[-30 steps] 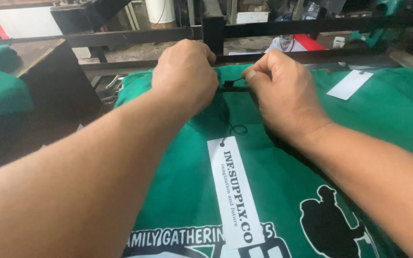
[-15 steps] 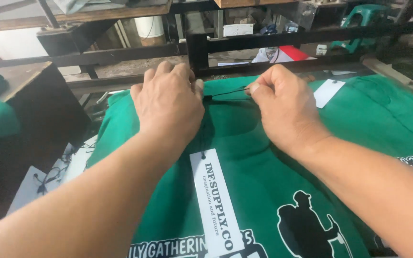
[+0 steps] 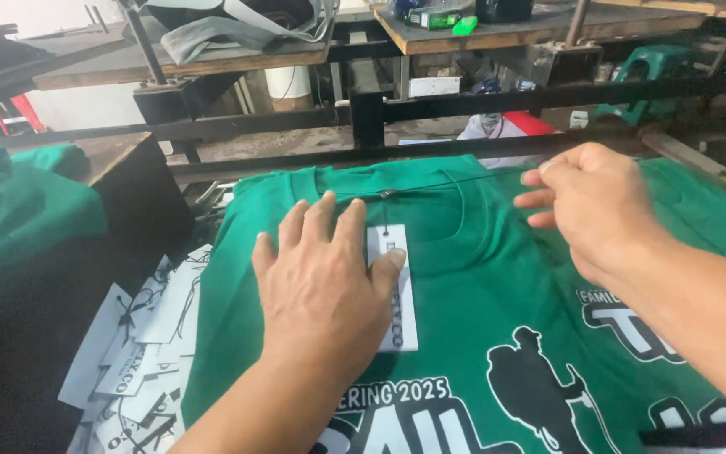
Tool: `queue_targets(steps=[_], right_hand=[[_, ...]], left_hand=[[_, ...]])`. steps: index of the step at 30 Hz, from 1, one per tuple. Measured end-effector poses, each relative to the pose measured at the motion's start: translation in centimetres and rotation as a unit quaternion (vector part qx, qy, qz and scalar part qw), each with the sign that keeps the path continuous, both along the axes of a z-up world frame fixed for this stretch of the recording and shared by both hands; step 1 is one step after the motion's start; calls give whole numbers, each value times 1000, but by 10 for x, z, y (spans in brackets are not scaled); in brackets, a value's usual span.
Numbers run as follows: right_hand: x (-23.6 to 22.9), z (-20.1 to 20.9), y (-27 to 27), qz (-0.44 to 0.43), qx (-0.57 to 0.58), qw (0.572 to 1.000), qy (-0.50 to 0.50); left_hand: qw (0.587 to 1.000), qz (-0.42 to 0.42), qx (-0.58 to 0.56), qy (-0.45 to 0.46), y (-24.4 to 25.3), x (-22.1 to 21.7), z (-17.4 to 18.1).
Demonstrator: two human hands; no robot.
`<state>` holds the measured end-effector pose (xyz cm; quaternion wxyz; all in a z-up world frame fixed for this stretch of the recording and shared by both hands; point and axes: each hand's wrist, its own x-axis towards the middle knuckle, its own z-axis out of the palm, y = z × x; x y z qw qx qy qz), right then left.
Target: The person attaches a white tag to the collar of a green t-shirt using a black plastic fastener. They then fold the t-shirt and place it on a pile of similar shirts. Finally, they pick up another tag and prepare to attach it to the next shirt.
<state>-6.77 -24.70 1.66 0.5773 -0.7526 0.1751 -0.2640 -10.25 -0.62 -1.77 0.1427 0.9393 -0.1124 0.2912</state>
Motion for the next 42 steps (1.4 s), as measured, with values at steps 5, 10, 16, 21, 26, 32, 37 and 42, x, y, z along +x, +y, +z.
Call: queue_targets(steps=[5,10,16,21,26,32,37,42], right_hand=[[-38,1,2,0,-42,999,28],[-44,-11,-5,-15,-25,999,13],[-38,-36,-38,-34,96,995,-16],[-61,-27,-27,25,21,999,-28],[-104,-6,11,80,-175,981,-11],[-103,-19,10,162,-271,945,-78],[-69,-59,-11,151,-377,914,-9],[-73,-45,-7,159,-397,903,46]], left_hand=[[996,0,-7,93,-8,-25,-9],[996,-35,-17,85,-19,-46,-8],[991,-74,2,113,-27,-48,-5],[993,-29,6,118,-40,-37,7],[984,-172,-30,38,-64,-47,2],[969,-239,-34,44,-65,-62,-4],[954,-298,29,-14,-57,-77,-21],[954,-288,78,-43,-60,-84,-25]])
